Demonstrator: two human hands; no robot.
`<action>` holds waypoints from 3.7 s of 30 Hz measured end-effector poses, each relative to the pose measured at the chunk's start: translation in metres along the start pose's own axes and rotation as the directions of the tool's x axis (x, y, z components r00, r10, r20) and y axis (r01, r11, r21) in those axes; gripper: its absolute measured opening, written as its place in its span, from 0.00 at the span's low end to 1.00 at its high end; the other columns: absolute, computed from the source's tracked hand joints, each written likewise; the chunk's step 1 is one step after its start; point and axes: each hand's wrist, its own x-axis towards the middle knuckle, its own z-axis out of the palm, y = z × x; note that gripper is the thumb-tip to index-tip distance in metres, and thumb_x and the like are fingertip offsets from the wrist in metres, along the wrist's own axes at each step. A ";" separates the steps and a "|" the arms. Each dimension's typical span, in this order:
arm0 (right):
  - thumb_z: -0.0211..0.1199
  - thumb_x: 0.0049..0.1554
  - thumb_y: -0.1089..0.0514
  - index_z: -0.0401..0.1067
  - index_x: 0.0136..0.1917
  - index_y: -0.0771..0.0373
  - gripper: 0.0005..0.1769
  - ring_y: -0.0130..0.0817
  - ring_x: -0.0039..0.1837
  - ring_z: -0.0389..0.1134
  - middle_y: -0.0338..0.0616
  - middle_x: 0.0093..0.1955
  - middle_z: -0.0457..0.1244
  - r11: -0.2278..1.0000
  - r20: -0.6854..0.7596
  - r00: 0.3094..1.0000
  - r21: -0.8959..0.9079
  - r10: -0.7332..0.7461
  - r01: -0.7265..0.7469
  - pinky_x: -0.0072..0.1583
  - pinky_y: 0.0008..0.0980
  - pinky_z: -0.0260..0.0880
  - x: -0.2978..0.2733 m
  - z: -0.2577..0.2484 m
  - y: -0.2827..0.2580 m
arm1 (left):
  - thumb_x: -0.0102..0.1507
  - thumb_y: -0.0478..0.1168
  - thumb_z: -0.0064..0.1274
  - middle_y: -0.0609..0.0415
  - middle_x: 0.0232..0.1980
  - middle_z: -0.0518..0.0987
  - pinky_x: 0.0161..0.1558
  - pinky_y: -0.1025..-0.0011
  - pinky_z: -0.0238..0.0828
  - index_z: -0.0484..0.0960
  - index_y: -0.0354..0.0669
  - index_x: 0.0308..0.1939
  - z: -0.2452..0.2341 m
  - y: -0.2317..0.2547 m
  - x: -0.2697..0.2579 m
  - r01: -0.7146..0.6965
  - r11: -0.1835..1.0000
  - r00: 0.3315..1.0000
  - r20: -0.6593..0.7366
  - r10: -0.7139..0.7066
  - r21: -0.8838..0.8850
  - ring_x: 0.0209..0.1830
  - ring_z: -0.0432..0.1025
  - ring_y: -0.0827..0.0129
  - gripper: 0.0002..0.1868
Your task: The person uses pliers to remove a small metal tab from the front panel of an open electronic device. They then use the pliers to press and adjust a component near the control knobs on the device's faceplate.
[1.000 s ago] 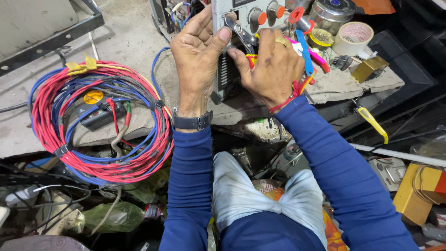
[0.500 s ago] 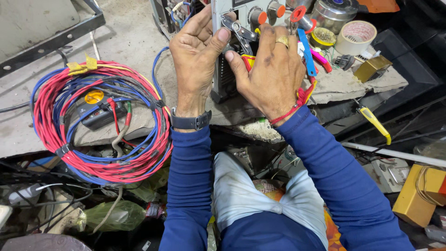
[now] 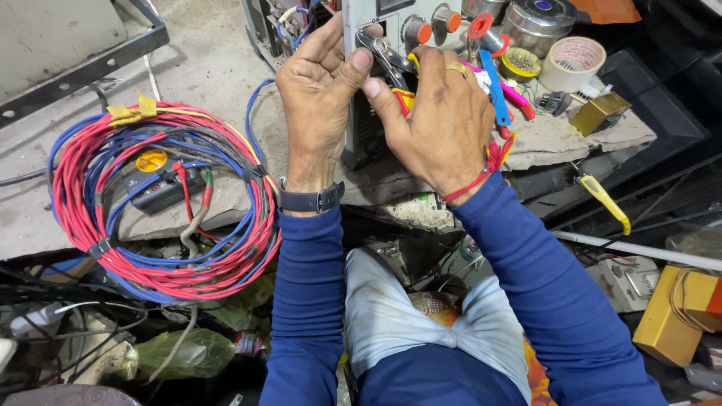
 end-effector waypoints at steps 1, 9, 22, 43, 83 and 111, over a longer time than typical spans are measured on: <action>0.61 0.66 0.33 0.69 0.60 0.73 0.37 0.59 0.51 0.69 0.62 0.51 0.66 1.000 0.013 1.000 -0.013 0.007 -0.007 0.50 0.53 0.67 0.001 -0.001 0.000 | 0.69 0.29 0.62 0.40 0.60 0.83 0.64 0.70 0.74 0.72 0.24 0.69 0.000 -0.001 0.001 -0.002 1.000 1.000 -0.004 0.002 0.007 0.58 0.78 0.65 0.26; 0.58 0.68 0.34 0.69 0.59 0.73 0.35 0.59 0.51 0.69 0.61 0.50 0.67 0.997 -0.017 1.000 -0.075 -0.019 0.018 0.48 0.53 0.67 0.002 0.002 -0.005 | 0.69 0.27 0.61 0.40 0.60 0.83 0.66 0.68 0.75 0.72 0.23 0.69 0.000 -0.002 0.000 0.006 1.000 0.999 -0.032 -0.005 0.010 0.60 0.78 0.64 0.26; 0.63 0.63 0.32 0.70 0.51 0.70 0.34 0.54 0.41 0.70 0.56 0.42 0.67 0.993 -0.028 0.998 -0.113 -0.049 0.046 0.40 0.49 0.66 0.008 0.012 0.013 | 0.67 0.27 0.61 0.39 0.60 0.82 0.64 0.68 0.74 0.71 0.22 0.68 0.001 -0.002 0.001 0.018 1.000 0.998 -0.055 -0.018 0.002 0.60 0.77 0.64 0.26; 0.69 0.46 0.56 0.65 0.52 0.73 0.26 0.62 0.51 0.66 0.63 0.48 0.64 0.989 0.033 0.993 -0.097 0.117 -0.114 0.51 0.54 0.67 0.003 0.016 -0.009 | 0.66 0.28 0.61 0.38 0.57 0.82 0.61 0.67 0.76 0.71 0.19 0.66 0.007 -0.006 0.002 0.019 0.994 0.995 -0.100 -0.030 -0.112 0.54 0.79 0.61 0.26; 0.72 0.48 0.54 0.67 0.63 0.68 0.33 0.49 0.53 0.71 0.56 0.51 0.68 0.783 0.433 0.869 0.444 0.239 -0.436 0.56 0.41 0.69 -0.121 -0.015 0.078 | 0.68 0.41 0.61 0.59 0.26 0.79 0.29 0.77 0.65 0.86 0.35 0.40 0.049 0.054 0.009 0.013 0.209 0.942 -0.082 0.326 0.978 0.24 0.69 0.81 0.10; 0.71 0.51 0.52 0.64 0.69 0.72 0.38 0.34 0.58 0.70 0.51 0.57 0.69 0.663 0.559 0.809 0.538 0.181 -0.520 0.61 0.34 0.68 -0.138 -0.004 0.105 | 0.65 0.46 0.66 0.56 0.27 0.80 0.29 0.79 0.69 0.84 0.31 0.35 0.035 0.047 0.012 0.065 0.418 0.974 -0.148 0.170 0.906 0.27 0.73 0.81 0.18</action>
